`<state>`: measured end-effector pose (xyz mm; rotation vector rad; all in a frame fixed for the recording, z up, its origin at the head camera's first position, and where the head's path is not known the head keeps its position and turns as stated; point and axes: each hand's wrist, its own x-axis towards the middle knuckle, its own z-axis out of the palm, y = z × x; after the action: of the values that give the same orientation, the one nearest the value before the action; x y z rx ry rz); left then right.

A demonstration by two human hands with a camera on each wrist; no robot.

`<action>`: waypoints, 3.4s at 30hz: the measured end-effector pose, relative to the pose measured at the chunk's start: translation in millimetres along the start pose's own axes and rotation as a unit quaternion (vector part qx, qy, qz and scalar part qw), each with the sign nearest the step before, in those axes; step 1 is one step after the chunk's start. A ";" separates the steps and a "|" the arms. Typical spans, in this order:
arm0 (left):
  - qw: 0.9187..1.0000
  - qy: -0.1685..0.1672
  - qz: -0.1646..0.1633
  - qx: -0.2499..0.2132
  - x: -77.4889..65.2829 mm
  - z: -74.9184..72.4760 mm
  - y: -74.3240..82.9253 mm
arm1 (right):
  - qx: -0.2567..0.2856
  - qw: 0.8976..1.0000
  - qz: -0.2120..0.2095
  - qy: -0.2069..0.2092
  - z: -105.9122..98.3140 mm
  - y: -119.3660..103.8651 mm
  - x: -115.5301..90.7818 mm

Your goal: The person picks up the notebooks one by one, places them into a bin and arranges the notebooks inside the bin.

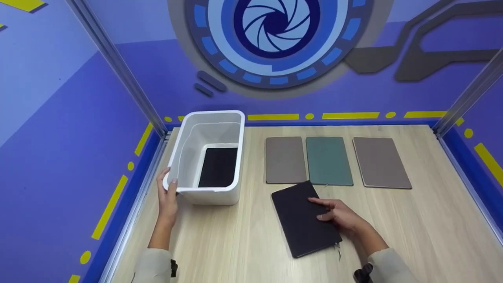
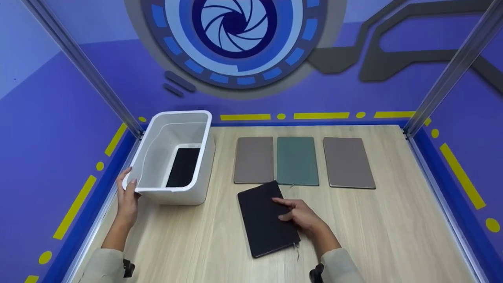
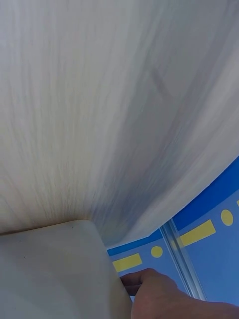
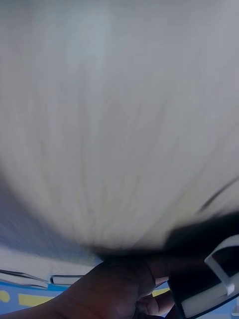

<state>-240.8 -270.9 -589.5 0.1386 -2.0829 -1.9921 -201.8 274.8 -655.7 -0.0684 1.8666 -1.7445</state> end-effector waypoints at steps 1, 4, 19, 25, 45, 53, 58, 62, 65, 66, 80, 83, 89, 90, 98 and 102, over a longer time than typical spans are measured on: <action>1.000 0.001 -0.001 0.001 0.0 -0.1 0.0 | 0.001 1.000 0.000 0.000 -0.2 -0.2 0.5; 1.000 0.000 -0.002 0.008 0.4 -0.2 0.4 | 0.001 1.000 -0.002 0.002 -0.6 0.0 1.0; 1.000 0.015 0.015 -0.015 2.2 0.1 -4.3 | 0.008 1.000 0.005 0.001 2.0 0.7 1.3; 1.000 0.019 0.012 -0.019 0.5 2.0 -5.0 | 0.031 0.999 0.014 -0.001 1.5 0.1 -1.6; 0.998 0.031 0.040 -0.022 1.7 3.8 -9.7 | 0.031 0.999 0.015 -0.006 -0.5 -0.7 0.5; 0.999 0.026 0.025 -0.024 -1.3 2.2 -9.2 | 0.038 0.999 0.011 -0.021 -0.4 -0.3 -2.1; 0.999 0.029 0.020 -0.018 -1.9 2.5 -9.6 | 0.040 0.999 0.012 -0.019 0.4 1.1 -2.2; 0.999 0.030 0.027 -0.014 -1.0 3.5 -8.1 | 0.039 0.999 0.008 -0.012 0.5 1.4 -2.3; 0.999 0.028 0.031 -0.017 0.3 4.5 -8.2 | 0.037 0.999 0.010 -0.006 0.3 1.4 -2.4; 0.999 0.028 0.032 -0.019 0.7 4.5 -8.8 | 0.036 0.999 0.011 -0.004 0.3 1.6 -2.4; 0.996 0.029 0.068 -0.039 4.6 7.1 -10.5 | 0.026 1.000 0.018 0.002 -0.1 1.9 -1.6; 0.996 0.030 0.069 -0.039 4.4 6.5 -11.1 | 0.029 0.999 0.021 0.002 0.4 1.6 -1.4; 0.997 0.026 0.060 -0.035 1.2 5.6 -10.2 | 0.033 0.999 0.015 -0.005 0.2 0.5 -2.3; 0.997 0.025 0.060 -0.035 1.0 5.3 -10.3 | 0.034 0.999 0.014 -0.007 0.1 0.4 -2.5; 0.997 0.026 0.061 -0.038 1.8 5.5 -10.5 | 0.036 0.999 0.019 -0.001 0.9 -0.6 -2.5; 0.997 0.033 0.062 -0.038 2.1 5.5 -11.2 | 0.048 0.999 0.022 -0.005 1.2 -0.1 -2.8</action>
<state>-245.4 -266.7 -600.5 0.0575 -1.9243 -1.9627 -199.0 274.8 -654.6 0.0012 1.7611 -1.7969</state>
